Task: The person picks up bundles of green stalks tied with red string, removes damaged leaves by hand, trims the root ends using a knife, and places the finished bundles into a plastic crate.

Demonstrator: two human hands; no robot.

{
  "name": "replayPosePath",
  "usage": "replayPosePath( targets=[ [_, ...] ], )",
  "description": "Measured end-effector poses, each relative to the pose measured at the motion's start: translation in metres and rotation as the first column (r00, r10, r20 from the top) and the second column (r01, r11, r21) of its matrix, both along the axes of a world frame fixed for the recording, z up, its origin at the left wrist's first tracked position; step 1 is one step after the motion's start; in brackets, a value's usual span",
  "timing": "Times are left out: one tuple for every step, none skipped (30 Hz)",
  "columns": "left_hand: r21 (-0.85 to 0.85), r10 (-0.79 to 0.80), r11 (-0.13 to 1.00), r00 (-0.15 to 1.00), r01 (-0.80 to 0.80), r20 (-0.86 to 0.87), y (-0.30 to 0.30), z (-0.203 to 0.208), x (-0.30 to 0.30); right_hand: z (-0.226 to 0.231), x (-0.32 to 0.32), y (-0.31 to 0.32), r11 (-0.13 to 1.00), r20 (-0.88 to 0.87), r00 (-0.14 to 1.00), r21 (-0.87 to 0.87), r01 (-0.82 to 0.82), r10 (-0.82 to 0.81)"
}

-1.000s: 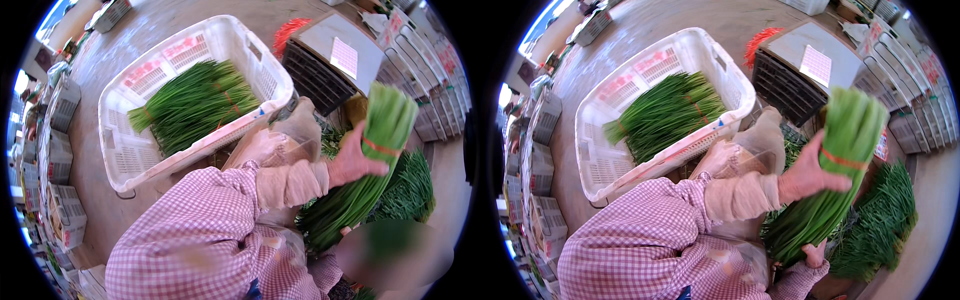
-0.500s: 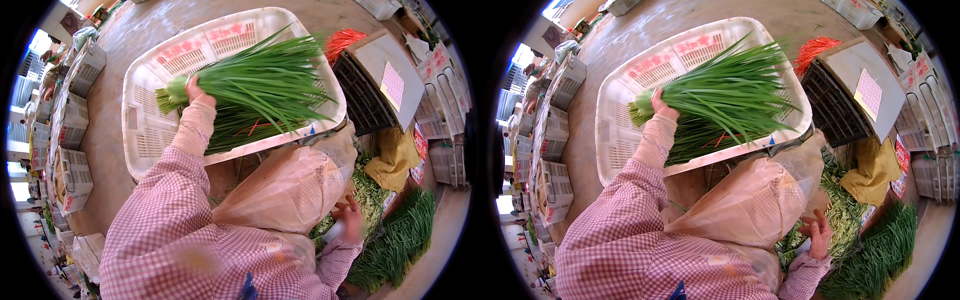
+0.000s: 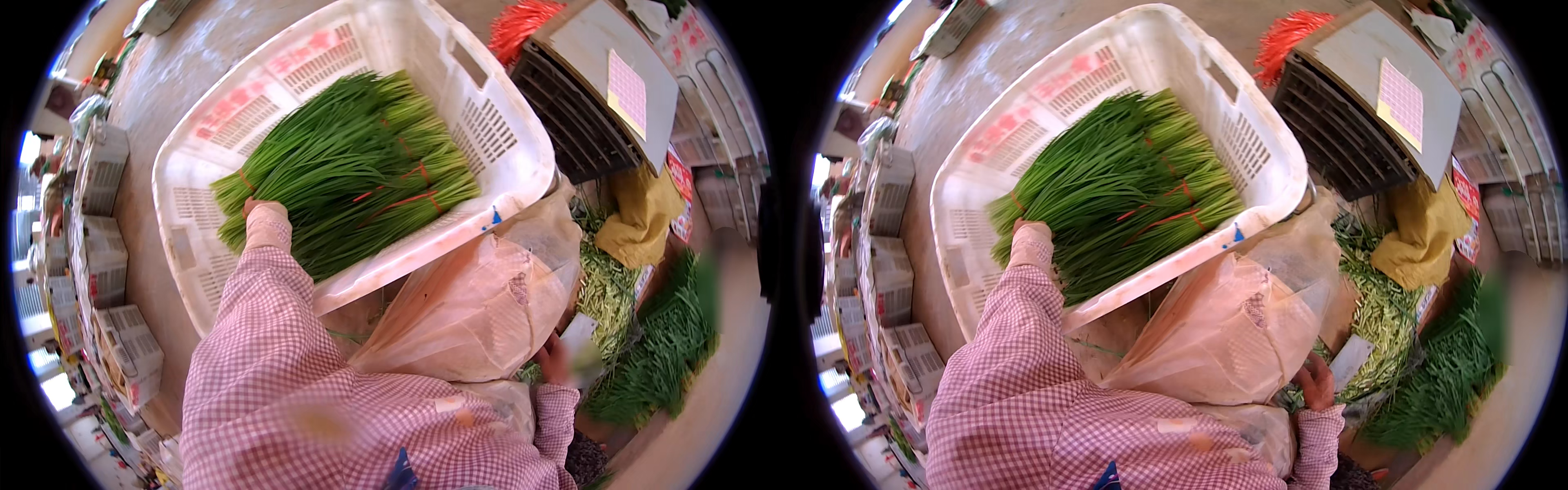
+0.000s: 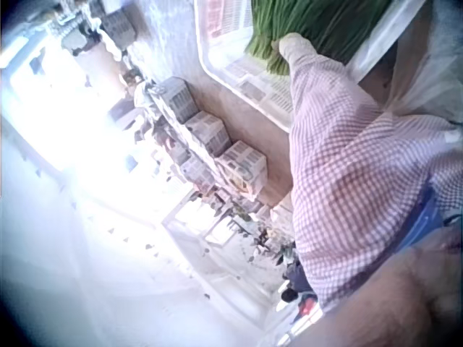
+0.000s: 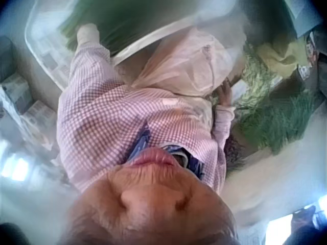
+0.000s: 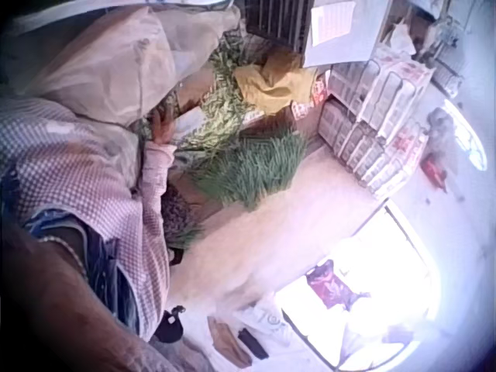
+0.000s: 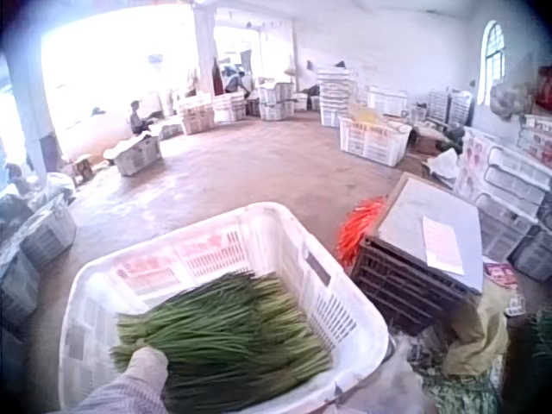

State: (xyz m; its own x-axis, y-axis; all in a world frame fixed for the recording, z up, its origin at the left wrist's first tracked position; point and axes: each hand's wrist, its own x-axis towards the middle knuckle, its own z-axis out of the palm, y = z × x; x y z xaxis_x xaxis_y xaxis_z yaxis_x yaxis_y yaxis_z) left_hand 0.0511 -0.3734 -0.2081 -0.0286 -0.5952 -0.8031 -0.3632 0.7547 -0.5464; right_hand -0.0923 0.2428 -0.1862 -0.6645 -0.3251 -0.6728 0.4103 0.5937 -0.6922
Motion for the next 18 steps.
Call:
replayPosePath(
  targets=[
    [-0.100, 0.074, 0.992, 0.994, -0.082, -0.082, -0.006, -0.007, 0.024, -0.004, -0.002, 0.005, 0.998, -0.004, 0.998, 0.002, -0.056, 0.056],
    [-0.176, 0.214, 0.952, 0.954, -0.252, -0.210, -0.015, -0.033, 0.051, -0.008, -0.002, 0.009, 0.998, -0.003, 0.998, 0.000, -0.063, 0.063],
    [-0.226, 0.322, 0.881, 0.877, -0.415, -0.356, -0.024, -0.058, 0.072, -0.011, -0.001, 0.014, 0.997, 0.001, 0.997, 0.000, -0.078, 0.078],
    [-0.236, 0.360, 0.836, 0.820, -0.495, -0.445, -0.027, -0.069, 0.076, -0.016, 0.002, 0.021, 0.997, 0.004, 0.997, 0.000, -0.080, 0.080],
    [-0.240, 0.360, 0.820, 0.794, -0.520, -0.490, -0.032, -0.078, 0.079, -0.021, 0.004, 0.027, 0.998, 0.007, 0.998, 0.002, -0.067, 0.067],
    [-0.243, 0.337, 0.822, 0.784, -0.515, -0.522, -0.034, -0.082, 0.071, -0.026, 0.010, 0.037, 0.997, 0.011, 0.998, 0.036, -0.063, 0.063],
    [-0.246, 0.296, 0.838, 0.784, -0.488, -0.546, -0.035, -0.084, 0.060, -0.033, 0.019, 0.044, 0.996, 0.016, 0.998, 0.069, -0.056, 0.055],
    [-0.252, 0.233, 0.869, 0.800, -0.427, -0.552, -0.034, -0.087, 0.041, -0.037, 0.029, 0.048, 0.997, 0.015, 1.000, 0.077, -0.001, 0.000],
    [-0.256, 0.159, 0.900, 0.813, -0.352, -0.560, -0.035, -0.092, 0.028, -0.040, 0.031, 0.050, 0.998, -0.023, 0.998, 0.042, -0.054, 0.055],
    [-0.248, 0.108, 0.923, 0.818, -0.294, -0.565, -0.036, -0.099, 0.024, -0.031, 0.036, 0.062, 0.996, -0.089, 0.993, 0.061, -0.069, 0.075],
    [-0.227, 0.048, 0.950, 0.819, -0.215, -0.571, -0.033, -0.105, 0.015, -0.051, 0.055, 0.083, 0.959, -0.258, 0.946, 0.251, -0.128, 0.194],
    [-0.232, 0.021, 0.955, 0.818, -0.187, -0.574, -0.034, -0.110, 0.023, -0.032, 0.033, 0.053, 0.944, -0.378, 0.873, 0.234, -0.232, 0.308],
    [-0.241, -0.003, 0.956, 0.818, -0.166, -0.575, -0.039, -0.113, 0.028, -0.002, 0.017, 0.018, 0.919, -0.280, 0.901, 0.311, -0.241, 0.331],
    [-0.263, -0.018, 0.950, 0.814, -0.167, -0.581, -0.044, -0.112, 0.034, 0.014, -0.002, -0.004, 0.899, -0.212, 0.906, 0.330, -0.286, 0.366],
    [-0.265, -0.023, 0.949, 0.803, -0.169, -0.595, -0.043, -0.117, 0.027, 0.021, -0.004, -0.006, 0.927, -0.281, 0.907, 0.298, -0.228, 0.313],
    [-0.262, -0.021, 0.949, 0.791, -0.178, -0.612, -0.043, -0.120, 0.020, 0.028, -0.003, 0.002, 0.915, -0.300, 0.897, 0.339, -0.218, 0.325],
    [-0.260, -0.017, 0.946, 0.771, -0.194, -0.636, -0.043, -0.122, 0.015, 0.042, -0.002, 0.009, 0.930, -0.275, 0.921, 0.319, -0.183, 0.276],
    [-0.238, -0.019, 0.953, 0.744, -0.190, -0.668, -0.038, -0.125, -0.009, 0.057, 0.006, 0.033, 0.942, -0.354, 0.916, 0.328, -0.067, 0.189]
  ],
)
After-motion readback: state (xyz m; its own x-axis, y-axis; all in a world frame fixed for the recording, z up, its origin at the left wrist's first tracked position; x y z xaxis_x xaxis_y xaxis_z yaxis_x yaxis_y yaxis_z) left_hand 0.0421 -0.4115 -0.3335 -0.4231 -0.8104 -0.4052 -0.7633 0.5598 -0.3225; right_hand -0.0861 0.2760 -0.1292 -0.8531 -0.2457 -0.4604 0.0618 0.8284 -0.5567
